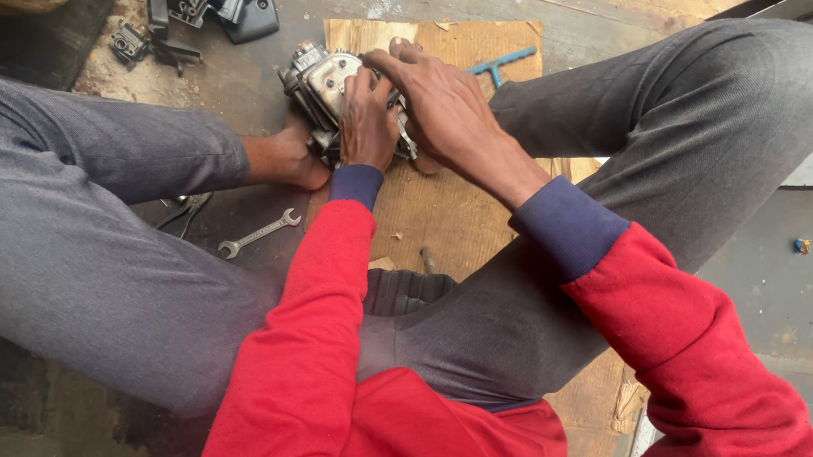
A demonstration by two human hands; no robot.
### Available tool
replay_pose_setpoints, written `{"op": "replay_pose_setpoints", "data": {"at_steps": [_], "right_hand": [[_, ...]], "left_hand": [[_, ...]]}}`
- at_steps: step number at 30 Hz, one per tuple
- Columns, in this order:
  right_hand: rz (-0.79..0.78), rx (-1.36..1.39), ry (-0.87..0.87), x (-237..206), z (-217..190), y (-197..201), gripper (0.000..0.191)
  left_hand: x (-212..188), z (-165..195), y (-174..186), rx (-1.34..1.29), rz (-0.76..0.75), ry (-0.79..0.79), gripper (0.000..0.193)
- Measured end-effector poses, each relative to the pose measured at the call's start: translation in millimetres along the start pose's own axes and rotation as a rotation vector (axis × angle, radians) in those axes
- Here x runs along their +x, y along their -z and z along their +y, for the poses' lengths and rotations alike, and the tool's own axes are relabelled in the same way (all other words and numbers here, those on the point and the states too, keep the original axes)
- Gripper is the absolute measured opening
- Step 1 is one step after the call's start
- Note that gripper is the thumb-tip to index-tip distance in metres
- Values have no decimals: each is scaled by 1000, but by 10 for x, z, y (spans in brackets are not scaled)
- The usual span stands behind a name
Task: The person sits on the floor of a repair workshop and disassembles a small motorcycle engine placed on cardboard. They use a screwdriver to unscrew fasteners, remove covers and small parts, set parts aside, and manipulate the engine casing by hand.
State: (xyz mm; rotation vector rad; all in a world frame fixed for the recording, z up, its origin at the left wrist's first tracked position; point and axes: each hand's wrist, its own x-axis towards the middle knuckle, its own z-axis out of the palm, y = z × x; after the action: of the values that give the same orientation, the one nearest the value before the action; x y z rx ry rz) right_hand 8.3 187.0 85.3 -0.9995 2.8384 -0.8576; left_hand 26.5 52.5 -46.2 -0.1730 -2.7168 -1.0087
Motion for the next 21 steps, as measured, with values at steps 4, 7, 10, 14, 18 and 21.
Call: {"op": "replay_pose_setpoints", "data": {"at_steps": [4,7,10,14,18,21], "right_hand": [[-55,34,-143,93,-23,85,49],[-57,74,-152,144,-19,74,46],[-118,106,-235,191,4,80,44],[-147,194,-121,230,73,127,29],[29,-5,-148,288,146,83,22],[-167,89,-198,385,155,-20,30]], "left_hand": [[-25,-58,-64,-42,-36,37,35],[-42,-104,-125,-83,25,9,39],[-45,-132,-184,-89,61,26,37],[-31,-165,-233,-90,83,43,45],[-53,-248,-277,-187,24,123,30],[-43,-303,-345,-180,160,44,45]]}}
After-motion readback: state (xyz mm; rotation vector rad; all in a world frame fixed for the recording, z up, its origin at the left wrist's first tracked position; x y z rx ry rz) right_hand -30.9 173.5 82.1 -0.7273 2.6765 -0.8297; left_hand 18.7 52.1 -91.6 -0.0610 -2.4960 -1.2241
